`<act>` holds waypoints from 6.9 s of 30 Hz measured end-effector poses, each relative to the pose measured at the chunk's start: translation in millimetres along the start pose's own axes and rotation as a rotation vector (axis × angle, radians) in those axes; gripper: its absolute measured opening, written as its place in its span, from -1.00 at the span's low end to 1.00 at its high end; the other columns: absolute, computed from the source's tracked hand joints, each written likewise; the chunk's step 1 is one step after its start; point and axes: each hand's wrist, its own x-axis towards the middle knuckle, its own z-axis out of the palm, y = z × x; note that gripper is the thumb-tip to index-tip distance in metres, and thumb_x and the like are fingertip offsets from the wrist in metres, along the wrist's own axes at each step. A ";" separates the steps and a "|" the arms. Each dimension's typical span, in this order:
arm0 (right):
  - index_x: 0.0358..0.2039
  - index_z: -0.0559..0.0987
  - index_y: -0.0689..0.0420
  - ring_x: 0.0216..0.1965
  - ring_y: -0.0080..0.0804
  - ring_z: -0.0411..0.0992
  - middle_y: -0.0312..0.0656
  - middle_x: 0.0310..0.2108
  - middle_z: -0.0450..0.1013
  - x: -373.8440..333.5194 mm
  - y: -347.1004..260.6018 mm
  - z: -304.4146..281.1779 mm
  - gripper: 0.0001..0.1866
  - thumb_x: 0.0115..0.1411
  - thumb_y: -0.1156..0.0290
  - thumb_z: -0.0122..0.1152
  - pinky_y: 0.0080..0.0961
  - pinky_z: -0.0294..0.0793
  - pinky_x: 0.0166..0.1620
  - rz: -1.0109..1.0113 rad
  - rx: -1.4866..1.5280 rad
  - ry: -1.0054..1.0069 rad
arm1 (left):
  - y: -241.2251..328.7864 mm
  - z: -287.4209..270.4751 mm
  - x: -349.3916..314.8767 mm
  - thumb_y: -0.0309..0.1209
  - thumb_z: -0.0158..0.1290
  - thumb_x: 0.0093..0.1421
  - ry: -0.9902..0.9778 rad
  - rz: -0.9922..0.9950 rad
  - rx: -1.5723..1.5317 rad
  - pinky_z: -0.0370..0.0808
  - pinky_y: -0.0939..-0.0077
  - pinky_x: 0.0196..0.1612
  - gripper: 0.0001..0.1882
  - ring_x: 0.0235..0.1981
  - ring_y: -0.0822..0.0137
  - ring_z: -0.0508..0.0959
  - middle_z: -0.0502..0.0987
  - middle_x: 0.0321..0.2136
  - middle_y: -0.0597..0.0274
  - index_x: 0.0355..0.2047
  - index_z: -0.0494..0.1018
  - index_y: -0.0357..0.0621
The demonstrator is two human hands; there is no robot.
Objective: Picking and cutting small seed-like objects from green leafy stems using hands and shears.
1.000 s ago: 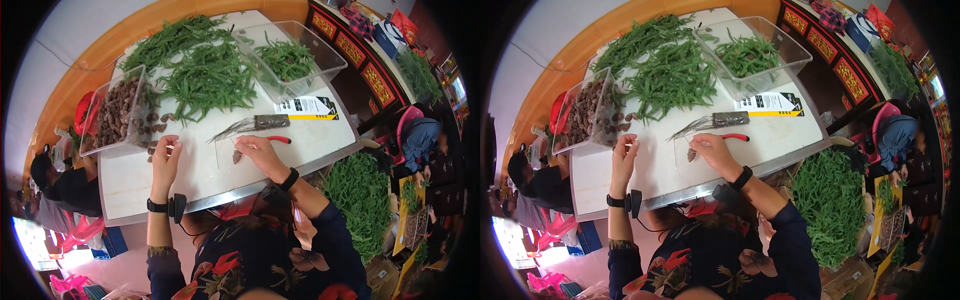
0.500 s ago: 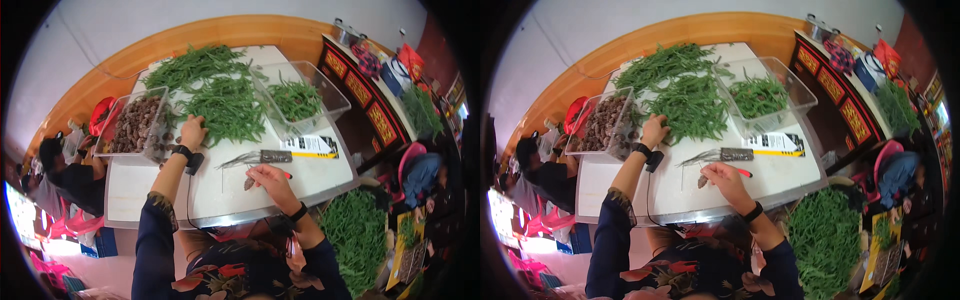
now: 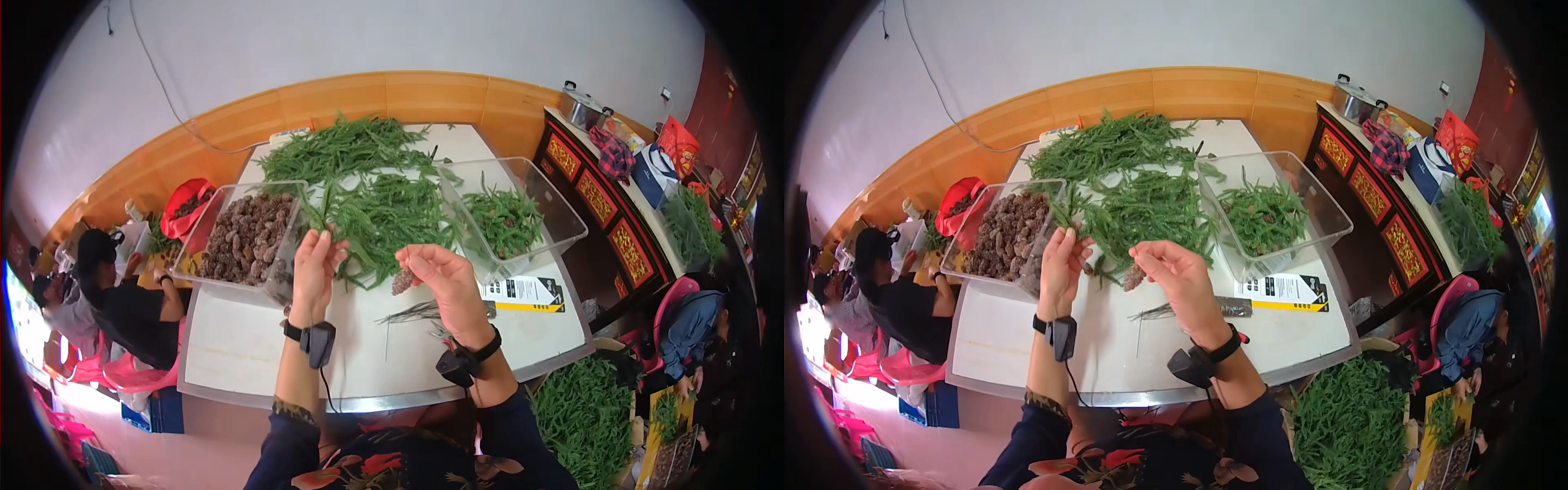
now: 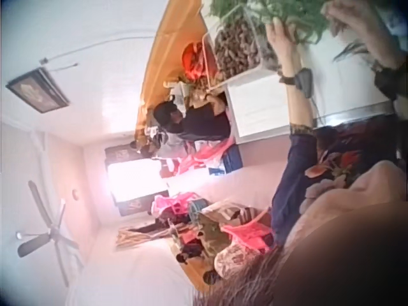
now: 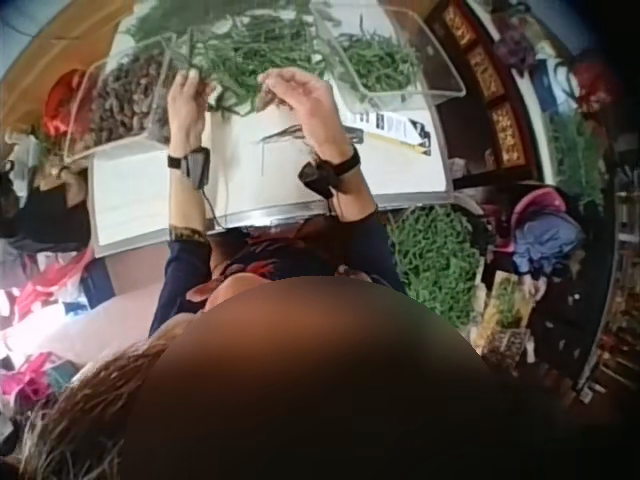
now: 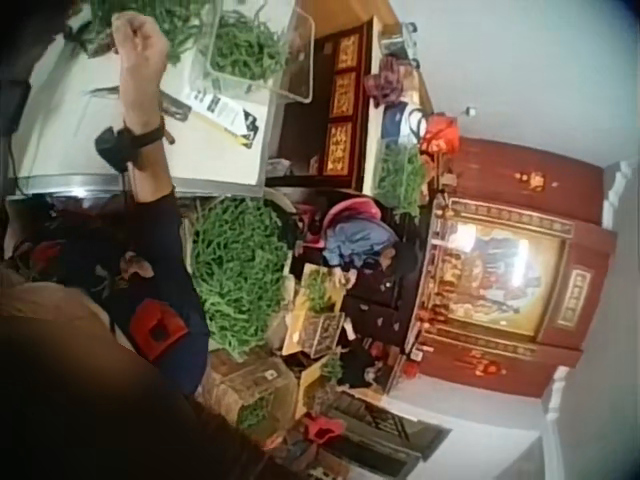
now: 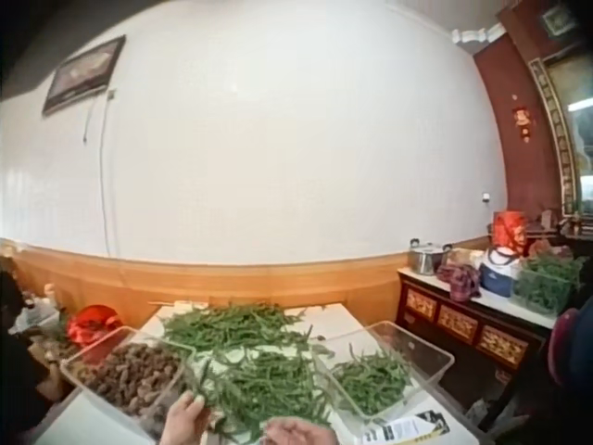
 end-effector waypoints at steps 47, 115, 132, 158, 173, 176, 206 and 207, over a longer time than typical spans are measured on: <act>-0.39 0.56 0.25 -0.29 -0.63 0.36 -0.37 -0.40 0.41 195.7 118.5 -77.9 -0.88 0.26 0.48 0.16 -0.66 0.33 -0.15 0.046 -0.020 -0.014 | -73.2 8.4 144.1 -0.61 0.10 0.09 -0.020 0.724 0.948 0.47 0.42 -0.20 -0.71 -0.23 0.19 0.52 0.51 -0.24 0.07 -0.14 0.57 -0.20; -0.29 0.45 0.19 -0.41 -0.14 0.47 -0.14 -0.43 0.42 193.3 142.5 -92.0 -0.83 0.10 0.56 0.24 -0.34 0.44 -0.36 -0.456 -1.023 0.186 | -127.9 7.0 161.3 -0.46 0.09 0.23 -0.076 -0.320 0.080 0.41 0.59 -0.19 -0.86 -0.27 0.55 0.47 0.53 -0.32 0.42 -0.19 0.48 -0.11; -0.12 0.47 0.25 -0.31 -0.29 0.53 -0.08 -0.28 0.49 198.1 151.3 -75.5 -0.65 0.04 0.66 0.25 -0.43 0.49 -0.26 -0.364 -0.659 0.065 | -109.2 -7.5 167.0 -0.54 0.08 0.22 0.006 -0.117 -0.020 0.42 0.68 -0.18 -0.87 -0.29 0.55 0.49 0.54 -0.31 0.33 -0.21 0.51 -0.23; -0.20 0.53 0.20 -0.25 -0.13 0.48 -0.13 -0.30 0.48 205.7 151.3 -79.8 -0.67 -0.03 0.71 0.25 -0.33 0.45 -0.17 -0.721 -0.984 0.016 | -109.5 -11.2 166.8 -0.56 0.08 0.17 -0.093 -0.114 0.043 0.39 0.66 -0.20 -0.92 -0.32 0.54 0.49 0.54 -0.32 0.32 -0.31 0.46 -0.19; -0.25 0.53 0.21 -0.29 -0.13 0.51 -0.10 -0.32 0.52 205.3 152.0 -69.2 -0.72 -0.01 0.68 0.31 -0.37 0.51 -0.24 -0.702 -0.826 0.048 | -107.3 -0.7 152.8 -0.58 0.07 0.20 0.035 0.137 0.258 0.36 0.71 -0.23 -0.93 -0.36 0.59 0.45 0.52 -0.37 0.37 -0.30 0.48 -0.25; -0.25 0.54 0.21 -0.28 -0.14 0.51 -0.10 -0.32 0.52 203.5 148.8 -67.9 -0.72 -0.01 0.68 0.31 -0.37 0.51 -0.24 -0.717 -0.818 0.031 | -104.6 4.3 147.8 -0.57 0.10 0.18 0.076 0.253 0.413 0.33 0.73 -0.26 -0.98 -0.39 0.61 0.42 0.50 -0.41 0.39 -0.36 0.49 -0.24; -0.21 0.52 0.26 -0.36 -0.19 0.53 -0.09 -0.29 0.51 124.5 112.4 -39.7 -0.71 0.01 0.66 0.30 -0.42 0.53 -0.31 -0.518 -0.732 0.142 | -78.8 26.3 85.3 -0.64 0.06 0.16 0.086 0.650 0.879 0.38 0.57 -0.32 -0.97 -0.41 0.43 0.44 0.49 -0.43 0.23 -0.42 0.46 -0.32; -0.21 0.52 0.26 -0.37 -0.19 0.53 -0.09 -0.29 0.51 111.4 108.6 -51.6 -0.72 0.02 0.63 0.31 -0.41 0.53 -0.32 -0.477 -0.738 0.145 | -81.8 26.8 77.2 -0.64 0.07 0.16 0.064 0.632 0.860 0.39 0.56 -0.32 -0.98 -0.42 0.41 0.44 0.49 -0.43 0.23 -0.42 0.47 -0.32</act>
